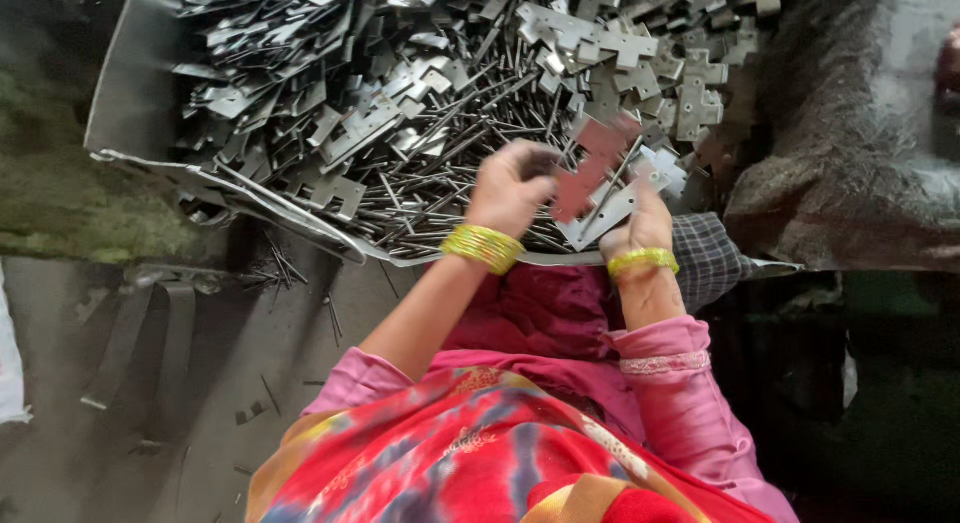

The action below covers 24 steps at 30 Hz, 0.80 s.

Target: The person inserts metal pins into metal hinge plates by hand, then places the assembled hinges onto a nearby surface. The task is performed repeatedly with both hands working together to align and insert the pins.

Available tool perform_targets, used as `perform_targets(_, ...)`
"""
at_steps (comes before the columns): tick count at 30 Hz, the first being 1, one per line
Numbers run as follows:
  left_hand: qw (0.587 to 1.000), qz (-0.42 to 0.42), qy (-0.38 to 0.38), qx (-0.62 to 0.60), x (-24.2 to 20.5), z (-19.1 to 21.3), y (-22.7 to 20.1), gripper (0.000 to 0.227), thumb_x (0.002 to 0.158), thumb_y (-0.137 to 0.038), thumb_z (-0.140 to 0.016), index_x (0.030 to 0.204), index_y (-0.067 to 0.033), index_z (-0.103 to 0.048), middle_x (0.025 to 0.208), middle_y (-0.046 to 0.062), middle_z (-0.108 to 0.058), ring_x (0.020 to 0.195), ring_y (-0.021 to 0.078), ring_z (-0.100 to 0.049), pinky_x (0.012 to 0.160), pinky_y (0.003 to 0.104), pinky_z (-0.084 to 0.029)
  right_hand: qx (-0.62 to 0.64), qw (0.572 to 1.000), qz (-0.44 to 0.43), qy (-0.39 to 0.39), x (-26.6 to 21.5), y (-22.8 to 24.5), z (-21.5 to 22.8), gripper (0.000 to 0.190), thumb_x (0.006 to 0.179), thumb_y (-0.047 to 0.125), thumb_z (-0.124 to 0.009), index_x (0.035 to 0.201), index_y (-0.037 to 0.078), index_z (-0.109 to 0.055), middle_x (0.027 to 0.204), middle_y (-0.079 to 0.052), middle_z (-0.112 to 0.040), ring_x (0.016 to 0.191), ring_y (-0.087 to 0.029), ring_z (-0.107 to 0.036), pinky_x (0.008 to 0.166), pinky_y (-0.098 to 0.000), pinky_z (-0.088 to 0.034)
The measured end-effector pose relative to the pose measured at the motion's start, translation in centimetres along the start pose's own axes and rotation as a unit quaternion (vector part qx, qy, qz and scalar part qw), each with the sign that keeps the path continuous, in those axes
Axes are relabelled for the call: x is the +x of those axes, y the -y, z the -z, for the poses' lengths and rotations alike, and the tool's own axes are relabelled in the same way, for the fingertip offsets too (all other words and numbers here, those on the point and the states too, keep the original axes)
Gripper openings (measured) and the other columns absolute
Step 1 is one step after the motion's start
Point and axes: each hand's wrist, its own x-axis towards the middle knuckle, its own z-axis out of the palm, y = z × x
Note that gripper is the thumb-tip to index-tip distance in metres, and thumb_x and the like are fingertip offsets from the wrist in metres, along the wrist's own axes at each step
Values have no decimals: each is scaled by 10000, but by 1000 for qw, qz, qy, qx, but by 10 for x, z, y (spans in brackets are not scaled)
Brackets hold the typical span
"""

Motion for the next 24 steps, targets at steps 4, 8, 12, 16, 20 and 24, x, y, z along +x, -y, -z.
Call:
perform_targets(4, 970, -31, -38, 237, -36, -23, -9, 255, 823, -79, -790, 1074, -38, -767, 1027, 91, -768, 955, 189, -717, 868, 316, -574, 89, 992, -31, 87, -17, -4, -17, 586, 931, 520, -567, 1256, 32, -586, 1167, -233, -705, 1054, -426, -682, 904, -530, -583)
perform_targets(8, 903, -155, -141, 374, -54, -25, 4, 393, 708, -137, -881, 1041, 4, -727, 992, 161, -717, 933, 298, -664, 812, 397, -525, 16, 997, -45, 56, -21, -20, -31, 402, 1002, 295, -619, 1291, 19, -578, 1269, -247, -687, 1170, -398, -673, 1010, -538, -567)
perform_targets(12, 991, 130, -34, 3, -50, 1, 1, 233, 852, -140, -796, 1042, -25, -726, 929, 99, -757, 855, 258, -751, 765, 406, -565, -48, 995, -36, 75, -20, -38, -38, 394, 974, 234, -656, 1305, 36, -573, 1292, -223, -677, 1141, -341, -708, 957, -471, -612)
perform_targets(16, 979, 62, 30, 191, -54, 57, -34, 222, 884, -188, -764, 1044, -34, -748, 921, 129, -732, 912, 410, -702, 800, 434, -554, -246, 959, 86, 110, -20, -30, -54, 423, 1057, 119, -667, 1445, 11, -538, 1215, -168, -656, 889, -168, -660, 619, -254, -496)
perform_targets(20, 892, -53, 111, 434, -47, 81, -55, 265, 841, -244, -749, 1050, -82, -753, 975, 114, -745, 956, 316, -696, 830, 414, -531, -546, 779, 107, 289, -29, 5, -69, 436, 878, -27, -718, 1304, 15, -635, 1045, -77, -629, 849, -91, -662, 656, -236, -584)
perform_targets(24, 928, -94, 152, 326, -13, 89, -41, 275, 913, -247, -690, 1119, -66, -717, 1087, 128, -737, 1033, 300, -711, 916, 396, -561, -612, 753, -53, 237, -24, 17, -60, 198, 835, -4, -780, 1032, 5, -760, 835, -7, -714, 697, -66, -601, 574, -214, -511)
